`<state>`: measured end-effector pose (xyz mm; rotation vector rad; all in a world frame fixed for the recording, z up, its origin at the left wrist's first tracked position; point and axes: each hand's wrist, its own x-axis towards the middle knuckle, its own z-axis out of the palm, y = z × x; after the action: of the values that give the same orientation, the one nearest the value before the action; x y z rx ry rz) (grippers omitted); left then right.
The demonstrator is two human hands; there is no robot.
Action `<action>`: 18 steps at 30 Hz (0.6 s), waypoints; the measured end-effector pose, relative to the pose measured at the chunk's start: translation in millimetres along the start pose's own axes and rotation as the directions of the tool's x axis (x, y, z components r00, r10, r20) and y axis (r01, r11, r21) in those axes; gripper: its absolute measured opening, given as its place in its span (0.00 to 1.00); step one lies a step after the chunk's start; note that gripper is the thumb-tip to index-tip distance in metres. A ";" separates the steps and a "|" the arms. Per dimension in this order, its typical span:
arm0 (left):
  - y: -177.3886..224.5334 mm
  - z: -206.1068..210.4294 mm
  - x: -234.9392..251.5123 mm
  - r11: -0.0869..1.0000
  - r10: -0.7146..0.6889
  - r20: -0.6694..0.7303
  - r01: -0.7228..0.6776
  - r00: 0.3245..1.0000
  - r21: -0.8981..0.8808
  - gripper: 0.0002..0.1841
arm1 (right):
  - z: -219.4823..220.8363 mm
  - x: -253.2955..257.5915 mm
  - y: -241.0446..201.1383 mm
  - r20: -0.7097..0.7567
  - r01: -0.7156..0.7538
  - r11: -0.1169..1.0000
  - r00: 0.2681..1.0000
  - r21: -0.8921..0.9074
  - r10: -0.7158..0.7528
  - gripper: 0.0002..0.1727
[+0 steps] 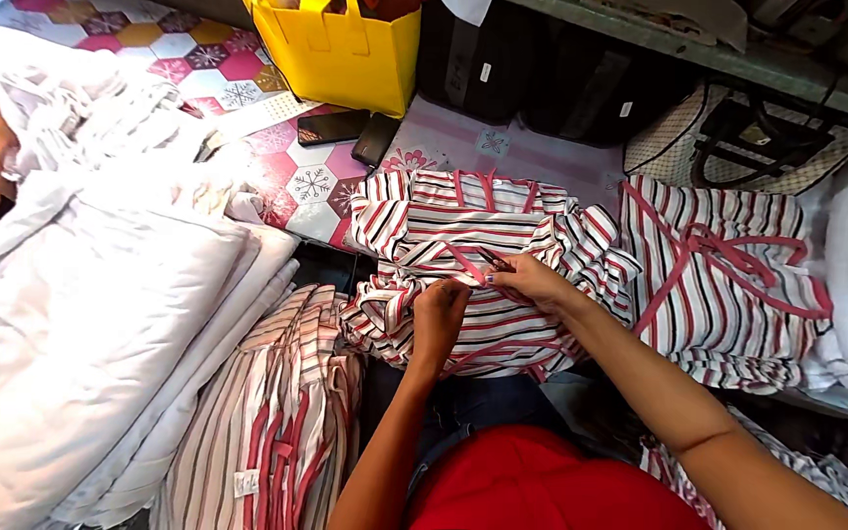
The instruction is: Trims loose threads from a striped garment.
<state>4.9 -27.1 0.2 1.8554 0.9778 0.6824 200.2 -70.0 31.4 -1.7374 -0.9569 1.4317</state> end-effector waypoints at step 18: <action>-22.5 41.8 -11.1 0.925 0.323 -0.215 -0.260 0.921 0.278 0.07 | 10.5 -1.4 -4.2 -0.111 0.004 0.998 0.994 -0.069 -0.012 0.09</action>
<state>23.4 -49.4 -39.1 2.1987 0.9912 1.0458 189.2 -68.6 33.9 -1.8406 -0.9618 1.2966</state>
